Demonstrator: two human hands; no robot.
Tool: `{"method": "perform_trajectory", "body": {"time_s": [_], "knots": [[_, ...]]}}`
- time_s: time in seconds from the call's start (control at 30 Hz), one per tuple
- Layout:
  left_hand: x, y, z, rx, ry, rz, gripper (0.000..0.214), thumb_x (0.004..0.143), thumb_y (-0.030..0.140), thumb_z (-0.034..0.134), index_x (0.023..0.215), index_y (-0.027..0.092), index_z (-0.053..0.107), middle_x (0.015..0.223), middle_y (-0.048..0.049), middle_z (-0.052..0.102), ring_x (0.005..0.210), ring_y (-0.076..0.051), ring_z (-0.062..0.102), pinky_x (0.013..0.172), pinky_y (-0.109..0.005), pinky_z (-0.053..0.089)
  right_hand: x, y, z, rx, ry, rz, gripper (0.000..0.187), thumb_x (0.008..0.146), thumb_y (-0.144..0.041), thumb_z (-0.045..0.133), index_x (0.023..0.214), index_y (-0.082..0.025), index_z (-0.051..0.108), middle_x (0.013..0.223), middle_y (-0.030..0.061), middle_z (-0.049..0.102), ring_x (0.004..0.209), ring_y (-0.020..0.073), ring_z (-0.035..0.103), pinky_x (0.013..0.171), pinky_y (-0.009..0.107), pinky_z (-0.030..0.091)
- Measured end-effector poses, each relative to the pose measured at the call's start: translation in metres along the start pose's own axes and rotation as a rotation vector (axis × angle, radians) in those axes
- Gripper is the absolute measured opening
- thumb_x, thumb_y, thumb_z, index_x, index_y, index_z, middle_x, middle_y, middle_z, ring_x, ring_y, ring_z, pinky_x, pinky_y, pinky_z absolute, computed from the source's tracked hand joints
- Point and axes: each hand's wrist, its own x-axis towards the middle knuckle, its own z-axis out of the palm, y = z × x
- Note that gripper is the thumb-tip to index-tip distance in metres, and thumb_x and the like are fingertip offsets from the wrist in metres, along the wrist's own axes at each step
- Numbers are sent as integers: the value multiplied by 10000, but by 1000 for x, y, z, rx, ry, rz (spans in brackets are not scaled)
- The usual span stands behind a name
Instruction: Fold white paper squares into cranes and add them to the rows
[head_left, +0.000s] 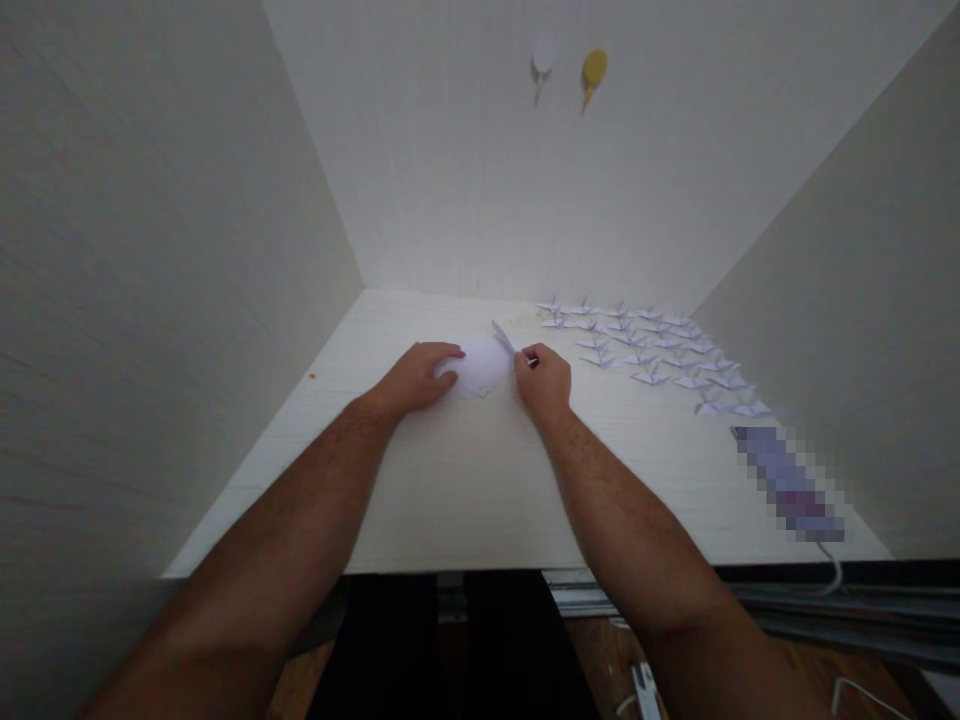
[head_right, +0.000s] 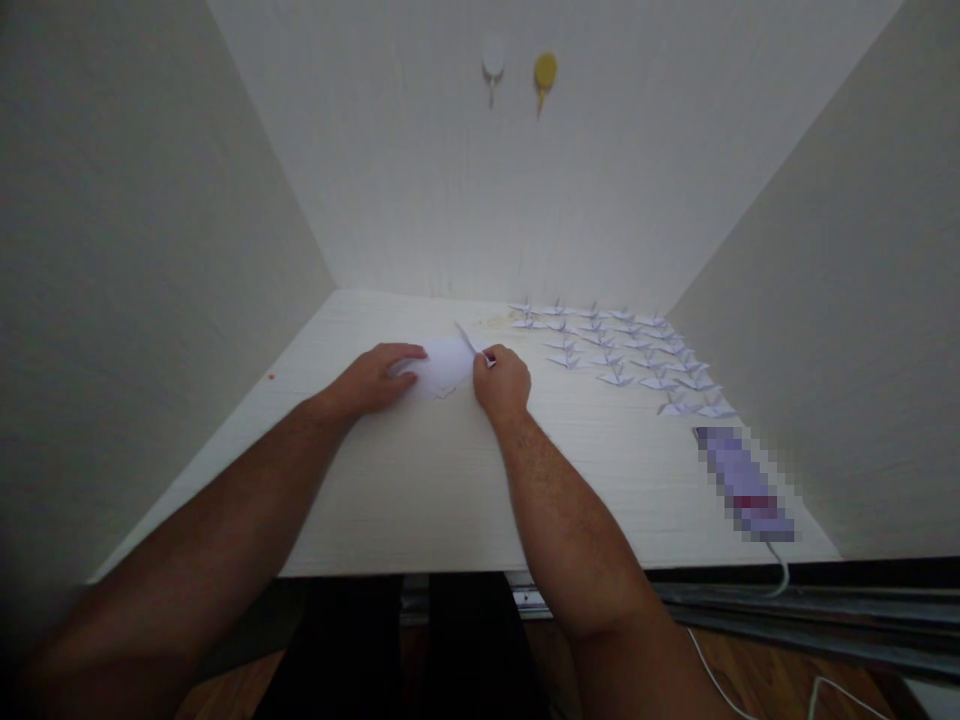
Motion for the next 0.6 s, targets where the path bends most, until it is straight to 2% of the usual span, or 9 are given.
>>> {"method": "perform_trajectory", "body": {"time_s": [0.07,0.13,0.23,0.33,0.47,0.6], "knots": [[3,-2,5,60,-40,28,446,858,351,485,1273,248,611,1374,-46,570,1283,-254,469,1095,-404,292,0,1,0,33,16,25,221,862,-323,499,857,-199,682,811,32,688,749,168,599,747,279,430],[5,-4,6,169,-50,-15,415,896,398,444,1251,295,632,1377,-31,567,1275,-282,458,1082,-454,270,1,1,0,51,19,31,222,855,-327,503,847,-198,684,798,30,686,745,169,599,742,278,430],[6,-6,3,294,-28,-112,406,912,352,401,1225,290,652,1334,-60,586,1219,-311,486,1033,-503,293,1,1,1,59,20,41,223,848,-333,507,834,-198,683,788,30,685,745,172,598,742,282,430],[4,-10,-3,315,-23,-179,431,900,303,394,1252,239,634,1279,-100,599,1174,-296,528,997,-461,349,1,1,2,62,17,43,222,845,-336,506,818,-200,679,781,29,684,742,173,594,737,282,428],[3,-16,-7,311,-41,-210,449,885,293,414,1280,211,611,1340,-104,558,1192,-280,532,987,-401,383,1,2,2,63,21,34,223,842,-340,511,804,-196,677,771,33,680,728,173,589,726,285,425],[3,-17,-7,350,-80,-230,480,881,305,409,1318,197,575,1419,-117,499,1244,-309,502,999,-443,390,1,3,2,83,22,43,225,835,-346,515,803,-195,679,761,34,679,712,173,587,708,289,422]]}}
